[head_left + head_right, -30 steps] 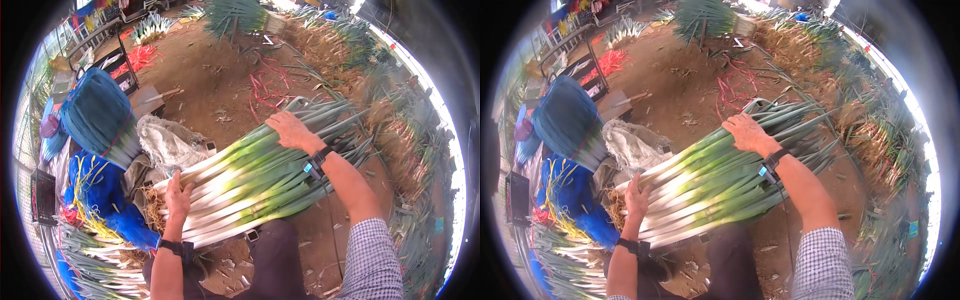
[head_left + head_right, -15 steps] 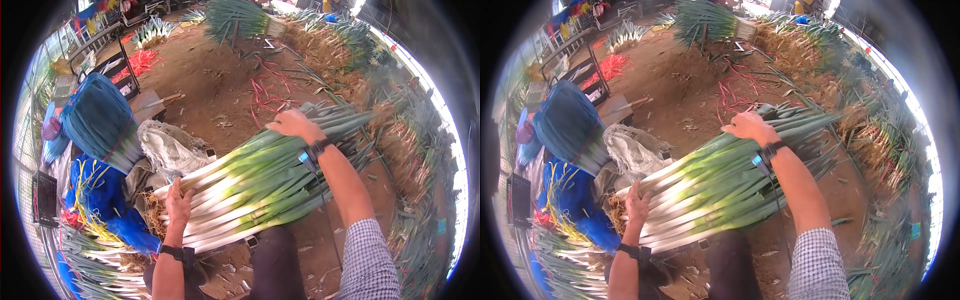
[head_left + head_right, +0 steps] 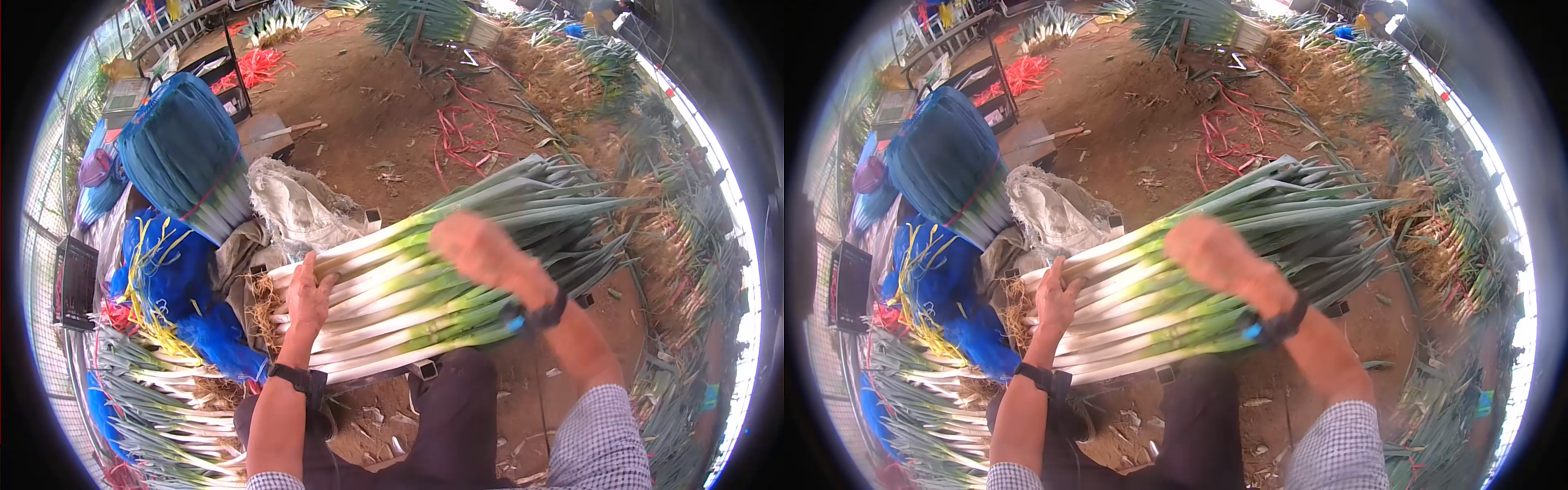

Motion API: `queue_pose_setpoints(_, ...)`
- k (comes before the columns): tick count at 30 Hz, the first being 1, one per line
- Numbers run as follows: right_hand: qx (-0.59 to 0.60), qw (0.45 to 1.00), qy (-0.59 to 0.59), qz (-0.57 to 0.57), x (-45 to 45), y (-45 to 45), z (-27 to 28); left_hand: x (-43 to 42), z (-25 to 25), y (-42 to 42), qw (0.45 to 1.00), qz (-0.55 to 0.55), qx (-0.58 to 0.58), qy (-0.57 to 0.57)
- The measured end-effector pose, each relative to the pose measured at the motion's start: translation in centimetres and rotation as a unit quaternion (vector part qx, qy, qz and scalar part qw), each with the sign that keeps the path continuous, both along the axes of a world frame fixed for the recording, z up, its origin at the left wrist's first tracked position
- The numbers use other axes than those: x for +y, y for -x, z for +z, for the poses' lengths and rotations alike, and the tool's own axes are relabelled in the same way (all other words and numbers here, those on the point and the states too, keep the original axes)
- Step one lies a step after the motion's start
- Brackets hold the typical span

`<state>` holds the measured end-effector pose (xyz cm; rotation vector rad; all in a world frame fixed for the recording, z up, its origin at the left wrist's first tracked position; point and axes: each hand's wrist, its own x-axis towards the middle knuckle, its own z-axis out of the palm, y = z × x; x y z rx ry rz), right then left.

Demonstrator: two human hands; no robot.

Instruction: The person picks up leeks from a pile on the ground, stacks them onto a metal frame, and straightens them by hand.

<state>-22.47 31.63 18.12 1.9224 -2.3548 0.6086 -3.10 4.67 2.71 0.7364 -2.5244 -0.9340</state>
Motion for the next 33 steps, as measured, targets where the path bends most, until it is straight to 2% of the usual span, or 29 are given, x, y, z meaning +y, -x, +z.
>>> queue_pose_setpoints(2,-0.006,0.993,-0.115,-0.035,-1.6,-3.8,-1.3,0.0,0.0,0.1,1.000,-0.002,0.013,0.008)
queue_pose_setpoints(5,0.072,0.981,-0.162,-0.077,-1.3,-4.3,-2.7,-0.3,0.4,0.1,1.000,0.001,-0.002,-0.003)
queue_pose_setpoints(7,0.119,0.984,-0.091,-0.093,-1.1,-4.7,-4.1,-0.3,0.2,0.1,1.000,-0.004,-0.021,-0.021)
queue_pose_setpoints(8,0.144,0.982,-0.057,-0.107,-0.9,-5.0,-4.3,-0.4,-0.3,0.1,1.000,-0.004,0.007,-0.003)
queue_pose_setpoints(11,0.070,0.975,-0.147,-0.148,-1.5,-4.5,-4.1,-0.6,-1.3,0.4,0.998,-0.009,0.044,0.038)
queue_pose_setpoints(13,0.047,0.970,-0.170,-0.165,-1.6,-4.5,-3.8,-0.6,0.1,0.4,0.998,-0.005,-0.036,-0.055)
queue_pose_setpoints(14,0.033,0.969,-0.181,-0.166,-1.7,-4.6,-3.9,-0.6,0.2,0.3,0.998,-0.001,-0.029,-0.059)
queue_pose_setpoints(18,0.103,0.965,-0.160,-0.180,-0.8,-6.7,-4.9,-0.4,0.3,0.1,1.000,-0.002,-0.005,-0.022)
queue_pose_setpoints(21,0.105,0.977,-0.088,-0.163,-0.3,-6.1,-5.6,-0.1,0.8,-0.1,0.998,-0.005,-0.003,-0.057)
queue_pose_setpoints(22,0.033,0.985,-0.088,-0.142,-0.3,-5.7,-5.3,-0.6,-0.4,0.0,0.999,-0.008,-0.006,-0.031)
queue_pose_setpoints(25,-0.119,0.982,-0.078,-0.126,0.0,-5.7,0.5,-0.4,-0.5,-0.1,0.999,-0.001,0.020,0.031)
queue_pose_setpoints(26,0.026,0.992,0.073,-0.097,0.3,-4.5,0.1,-0.1,0.5,-0.1,1.000,-0.004,-0.001,-0.010)
queue_pose_setpoints(28,0.191,0.962,0.098,-0.168,1.0,-1.2,0.7,-0.1,0.4,0.0,0.999,-0.009,-0.024,-0.033)
queue_pose_setpoints(31,0.188,0.955,0.037,-0.225,3.7,5.0,-4.7,0.1,1.7,-0.1,0.999,-0.005,-0.030,-0.044)
queue_pose_setpoints(33,0.150,0.965,0.019,-0.214,3.5,5.6,-6.1,0.3,1.9,-0.5,0.999,-0.005,-0.032,-0.035)
